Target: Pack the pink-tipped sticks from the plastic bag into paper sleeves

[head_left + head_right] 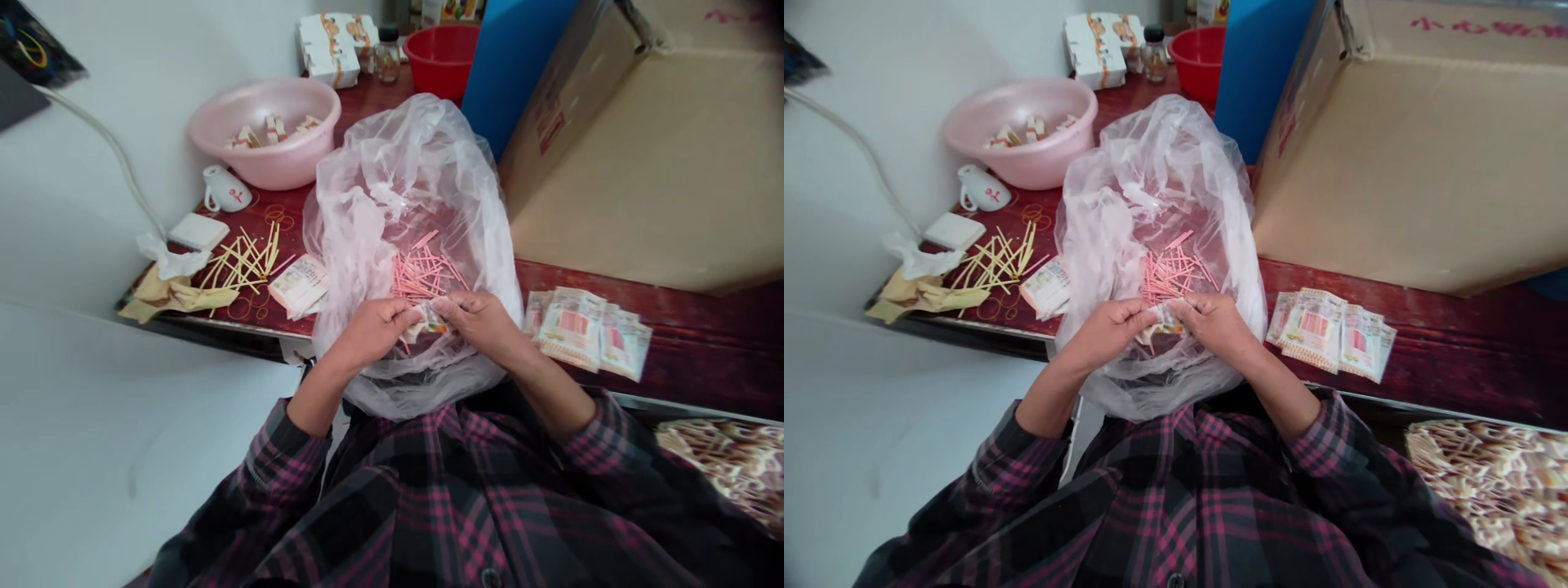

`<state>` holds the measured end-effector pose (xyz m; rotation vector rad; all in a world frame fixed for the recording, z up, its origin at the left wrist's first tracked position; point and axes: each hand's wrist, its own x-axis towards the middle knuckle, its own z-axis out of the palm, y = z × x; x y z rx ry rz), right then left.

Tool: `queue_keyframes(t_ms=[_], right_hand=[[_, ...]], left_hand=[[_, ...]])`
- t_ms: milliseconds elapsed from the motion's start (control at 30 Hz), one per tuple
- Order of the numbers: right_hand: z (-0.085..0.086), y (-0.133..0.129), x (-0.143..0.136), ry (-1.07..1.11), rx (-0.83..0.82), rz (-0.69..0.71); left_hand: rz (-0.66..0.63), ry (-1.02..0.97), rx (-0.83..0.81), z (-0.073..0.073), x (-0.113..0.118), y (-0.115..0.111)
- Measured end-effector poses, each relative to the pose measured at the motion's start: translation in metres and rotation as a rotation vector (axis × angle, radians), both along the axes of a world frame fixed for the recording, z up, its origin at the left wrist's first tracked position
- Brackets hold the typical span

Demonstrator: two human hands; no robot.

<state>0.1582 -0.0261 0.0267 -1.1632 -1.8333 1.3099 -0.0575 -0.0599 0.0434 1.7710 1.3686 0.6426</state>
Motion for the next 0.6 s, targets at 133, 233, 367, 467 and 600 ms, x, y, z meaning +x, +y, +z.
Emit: queue_keyframes(t_ms=[133, 233, 367, 467, 600], right_hand=[[0.004, 0.031, -0.006, -0.163, 0.167, 0.072], [0.009, 0.062, -0.014, -0.463, 0.363, 0.031], [0.006, 0.083, -0.03, -0.941, 0.435, 0.059], [0.001, 0.083, -0.039, -1.052, 0.455, 0.055], [0.0, 0.082, -0.047, -1.036, 0.417, 0.06]], left_hand=[[-0.026, 0.359, 0.324, -0.011, -0.01, 0.004], [0.019, 0.604, 0.378, -0.018, -0.02, 0.0], [0.018, 0.728, 0.377, -0.02, -0.03, -0.009], [-0.019, 0.731, 0.393, -0.018, -0.032, -0.012], [-0.058, 0.694, 0.402, -0.02, -0.031, -0.009]])
